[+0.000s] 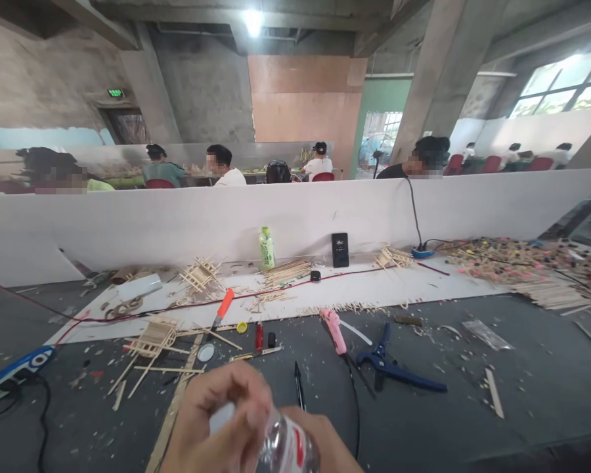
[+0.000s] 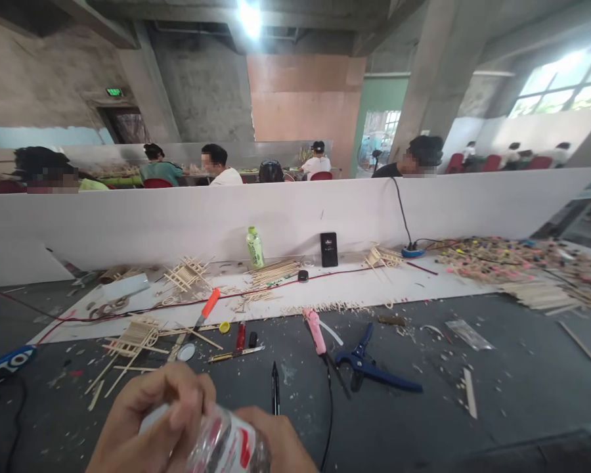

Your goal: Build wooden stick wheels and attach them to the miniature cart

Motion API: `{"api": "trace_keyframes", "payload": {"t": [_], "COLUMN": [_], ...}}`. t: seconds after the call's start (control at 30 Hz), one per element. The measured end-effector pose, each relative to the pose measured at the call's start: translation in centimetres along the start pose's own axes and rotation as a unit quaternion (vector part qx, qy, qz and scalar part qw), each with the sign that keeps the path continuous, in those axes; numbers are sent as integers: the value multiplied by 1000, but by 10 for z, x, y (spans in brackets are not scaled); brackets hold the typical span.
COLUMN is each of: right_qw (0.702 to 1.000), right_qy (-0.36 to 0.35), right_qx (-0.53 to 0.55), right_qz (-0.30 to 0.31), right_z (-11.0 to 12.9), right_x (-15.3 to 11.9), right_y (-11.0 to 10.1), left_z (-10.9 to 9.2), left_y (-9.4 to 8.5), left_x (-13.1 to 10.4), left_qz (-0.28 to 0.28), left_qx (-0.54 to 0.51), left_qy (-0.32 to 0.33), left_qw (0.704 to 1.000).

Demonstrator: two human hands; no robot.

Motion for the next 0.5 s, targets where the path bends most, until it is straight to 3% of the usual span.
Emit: {"api": "trace_keyframes", "payload": {"t": [0.1,0.2,0.27,0.4,0.43,0.5], "right_qw": [972,923,924,954,958,957], "right_qy": [1,-19,-14,-9,-22,-53], "right_qx": [-172,-315,-308,-212,-198,-187], "right_qz": [-158,-221,-224,-212,-209,-214], "right_z": [-8,-9,-11,-12,-10,-2], "right_x": [-7,-18,-25,-41,-45,-55], "right_y": [-9,-7,-1,8,10,11], "left_z": [1,6,11,19,19,14], "left_y": [-12,-22,-20,5,8,-1], "left_x": [16,16,7,-18,-25,-42], "left_qz": [-148,-282,-273,-126,-131,-211], "left_qx": [-22,-60,-53,38,42,6], "left_qy": [72,130,135,90,96,158], "left_qw": [986,949,951,987,986,965]}}
Point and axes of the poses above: each hand's wrist, its own x-axis towards the middle knuckle, its own y-axis out of the palm, z = x × y, the point moved 4 cm from there along x, towards the middle knuckle, and after that the axes turned 5 degrees about -x, right-handed, at the moved point
